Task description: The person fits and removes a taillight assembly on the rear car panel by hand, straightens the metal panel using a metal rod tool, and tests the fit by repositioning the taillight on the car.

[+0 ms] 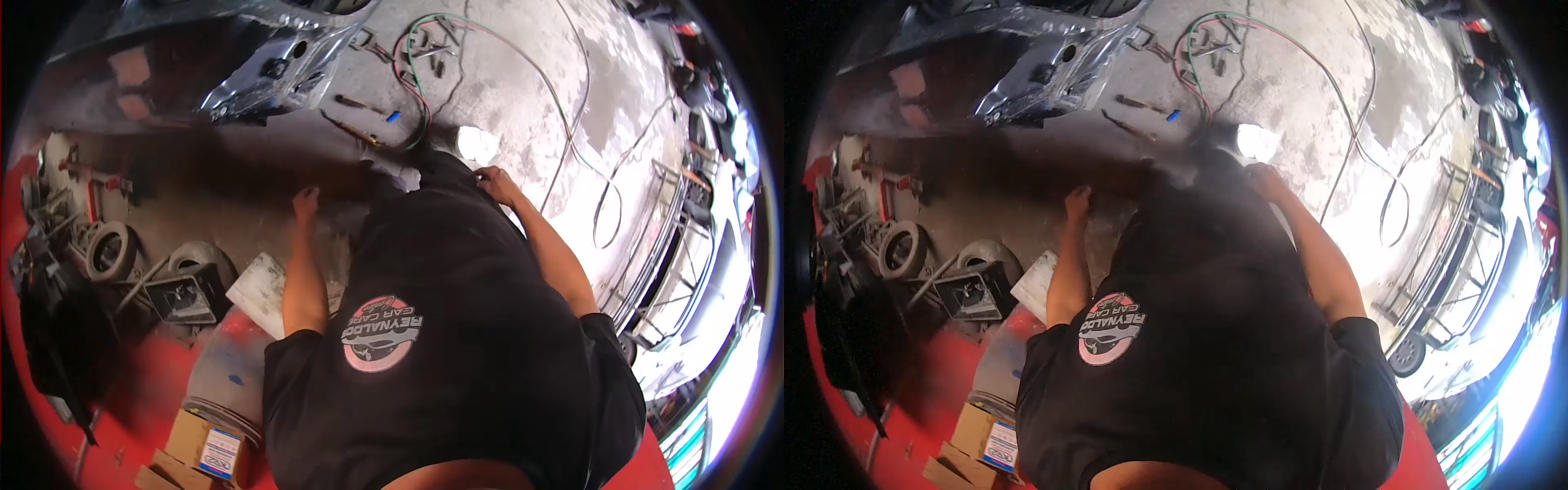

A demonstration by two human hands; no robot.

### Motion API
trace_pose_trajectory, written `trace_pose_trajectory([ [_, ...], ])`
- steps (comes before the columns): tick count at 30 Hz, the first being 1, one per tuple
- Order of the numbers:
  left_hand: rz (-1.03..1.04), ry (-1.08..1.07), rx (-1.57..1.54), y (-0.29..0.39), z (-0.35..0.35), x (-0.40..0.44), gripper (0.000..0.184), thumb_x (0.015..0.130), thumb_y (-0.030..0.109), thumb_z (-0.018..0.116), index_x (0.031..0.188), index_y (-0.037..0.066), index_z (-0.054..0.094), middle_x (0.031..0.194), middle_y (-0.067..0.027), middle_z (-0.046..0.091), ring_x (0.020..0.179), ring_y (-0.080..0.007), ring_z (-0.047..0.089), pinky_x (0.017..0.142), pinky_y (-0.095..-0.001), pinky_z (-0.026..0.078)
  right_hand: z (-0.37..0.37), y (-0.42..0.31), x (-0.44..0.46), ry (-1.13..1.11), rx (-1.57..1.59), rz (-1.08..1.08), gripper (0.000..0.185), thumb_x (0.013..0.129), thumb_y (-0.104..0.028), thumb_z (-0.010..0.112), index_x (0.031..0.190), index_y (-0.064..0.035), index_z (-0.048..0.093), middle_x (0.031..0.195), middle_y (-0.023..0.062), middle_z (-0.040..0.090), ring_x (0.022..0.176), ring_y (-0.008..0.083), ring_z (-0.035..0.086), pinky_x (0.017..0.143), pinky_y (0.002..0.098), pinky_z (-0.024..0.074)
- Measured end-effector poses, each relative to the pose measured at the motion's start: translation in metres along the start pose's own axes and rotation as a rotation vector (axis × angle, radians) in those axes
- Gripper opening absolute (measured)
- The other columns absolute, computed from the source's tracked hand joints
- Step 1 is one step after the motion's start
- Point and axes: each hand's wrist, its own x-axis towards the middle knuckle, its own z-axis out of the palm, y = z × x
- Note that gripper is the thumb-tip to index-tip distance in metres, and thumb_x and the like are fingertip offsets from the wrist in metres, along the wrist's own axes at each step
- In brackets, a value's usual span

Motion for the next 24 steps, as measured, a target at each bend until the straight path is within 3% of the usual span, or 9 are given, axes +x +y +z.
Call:
trace_pose_trajectory([
  [3, -0.125, -0.227, -0.108, -0.058, 0.040, 0.018, 0.037, 0.082, 0.024, 0.065, 0.110, -0.001, 0.063, 0.094, -0.0092, 0.067, 0.077, -0.0149, 0.060, 0.065, -0.0312, 0.049, -0.009, -0.007, 0.000, 0.093, -0.004, 0.081, 0.033, 0.075, -0.010, 0.056, 0.106, -0.0009, 0.064, 0.097, 0.0217, 0.065, 0.091, 0.0331, 0.063, 0.081, 0.0387, 0.0492],
  [7, -0.199, -0.386, -0.015, -0.012, 0.064, -0.022, 0.036, 0.083, 0.026, 0.063, 0.110, 0.002, 0.063, 0.091, -0.0076, 0.066, 0.075, -0.0148, 0.060, 0.064, -0.0313, 0.050, -0.049, -0.034, 0.001, -0.030, 0.214, 0.232, 0.034, 0.074, -0.007, 0.053, 0.105, -0.0012, 0.065, 0.093, 0.0191, 0.066, 0.086, 0.0280, 0.063, 0.078, 0.0358, 0.0490],
  [12, -0.154, -0.311, -0.063, 0.019, 0.071, -0.019, 0.037, 0.085, 0.027, 0.061, 0.113, 0.004, 0.060, 0.086, -0.0057, 0.065, 0.073, -0.0156, 0.059, 0.063, -0.0307, 0.050, -0.105, -0.052, 0.015, -0.183, 0.140, -0.008, 0.036, 0.072, -0.006, 0.052, 0.104, -0.0011, 0.066, 0.086, 0.0155, 0.066, 0.075, 0.0204, 0.061, 0.071, 0.0317, 0.0487],
  [15, -0.157, -0.176, -0.187, 0.019, 0.076, -0.003, 0.035, 0.086, 0.027, 0.061, 0.112, 0.004, 0.061, 0.091, -0.0056, 0.064, 0.075, -0.0162, 0.059, 0.063, -0.0302, 0.050, -0.143, -0.065, 0.039, -0.265, 0.177, 0.060, 0.036, 0.071, -0.006, 0.053, 0.103, -0.0011, 0.066, 0.085, 0.0157, 0.066, 0.071, 0.0202, 0.061, 0.067, 0.0316, 0.0491],
  [18, -0.249, -0.044, -0.222, 0.041, 0.077, 0.008, 0.031, 0.086, 0.025, 0.061, 0.108, 0.004, 0.063, 0.098, -0.0078, 0.062, 0.080, -0.0162, 0.059, 0.065, -0.0301, 0.050, -0.173, -0.049, 0.081, -0.304, 0.123, 0.001, 0.030, 0.076, -0.012, 0.056, 0.100, 0.0007, 0.066, 0.089, 0.0210, 0.067, 0.079, 0.0301, 0.065, 0.073, 0.0368, 0.0502],
  [21, -0.255, 0.016, -0.233, 0.094, 0.083, -0.005, 0.032, 0.085, 0.028, 0.062, 0.109, 0.007, 0.064, 0.105, -0.0127, 0.061, 0.090, -0.0208, 0.060, 0.081, -0.0355, 0.050, -0.202, -0.010, 0.146, -0.376, 0.029, -0.116, 0.030, 0.075, -0.012, 0.057, 0.102, -0.0006, 0.067, 0.092, 0.0190, 0.067, 0.082, 0.0281, 0.065, 0.075, 0.0351, 0.0506],
  [23, -0.017, 0.115, 0.212, 0.068, 0.113, 0.001, 0.035, 0.084, 0.032, 0.062, 0.111, 0.010, 0.064, 0.111, -0.0161, 0.059, 0.102, -0.0247, 0.056, 0.095, -0.0418, 0.041, -0.236, -0.003, 0.191, -0.528, 0.105, -0.147, 0.031, 0.076, -0.010, 0.054, 0.104, -0.0039, 0.067, 0.086, 0.0143, 0.066, 0.076, 0.0206, 0.063, 0.070, 0.0320, 0.0502],
  [24, -0.047, 0.137, 0.216, 0.073, 0.115, -0.004, 0.035, 0.084, 0.032, 0.062, 0.111, 0.010, 0.064, 0.111, -0.0161, 0.059, 0.102, -0.0247, 0.056, 0.095, -0.0418, 0.041, -0.249, 0.003, 0.211, -0.605, 0.151, -0.151, 0.032, 0.077, -0.009, 0.053, 0.105, -0.0055, 0.067, 0.083, 0.0120, 0.066, 0.072, 0.0168, 0.062, 0.067, 0.0305, 0.0500],
])
